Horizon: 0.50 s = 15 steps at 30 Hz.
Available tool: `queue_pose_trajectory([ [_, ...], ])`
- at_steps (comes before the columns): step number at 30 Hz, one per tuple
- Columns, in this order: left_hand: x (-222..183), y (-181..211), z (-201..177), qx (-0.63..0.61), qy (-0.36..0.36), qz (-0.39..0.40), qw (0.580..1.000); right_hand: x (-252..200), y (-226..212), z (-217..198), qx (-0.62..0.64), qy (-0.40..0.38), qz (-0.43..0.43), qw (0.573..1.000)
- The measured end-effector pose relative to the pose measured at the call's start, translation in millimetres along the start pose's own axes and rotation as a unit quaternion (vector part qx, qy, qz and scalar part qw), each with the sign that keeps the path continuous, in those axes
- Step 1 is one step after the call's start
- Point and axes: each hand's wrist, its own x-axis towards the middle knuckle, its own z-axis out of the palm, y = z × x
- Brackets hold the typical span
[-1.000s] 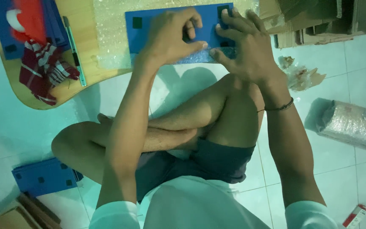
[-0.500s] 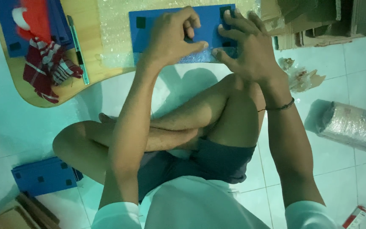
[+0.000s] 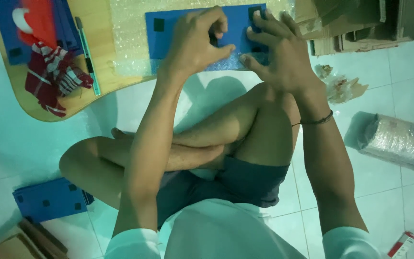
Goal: Wrapping a blue rectangular item in bubble wrap and securing it with adhesive tape.
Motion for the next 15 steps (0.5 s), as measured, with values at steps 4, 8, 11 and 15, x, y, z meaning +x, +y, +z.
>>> queue_pose_trajectory([
  [4,1.2,3.7,0.3,-0.028,-0.003,-0.024,0.999,-1.7,5.0,4.4,-0.008,0.008,-0.005,1.0],
  [8,0.9,-3.1,4.9,0.009,0.0,0.014,1.0,-3.5,8.6,8.3,-0.021,-0.005,0.002,1.0],
  [11,1.2,0.4,2.6,0.008,0.004,0.013,1.0,-1.6,3.6,5.0,-0.016,-0.003,0.006,1.0],
  [15,1.6,1.1,3.9,-0.001,0.016,0.0,1.0,-0.4,-1.0,0.7,-0.013,0.001,0.008,1.0],
])
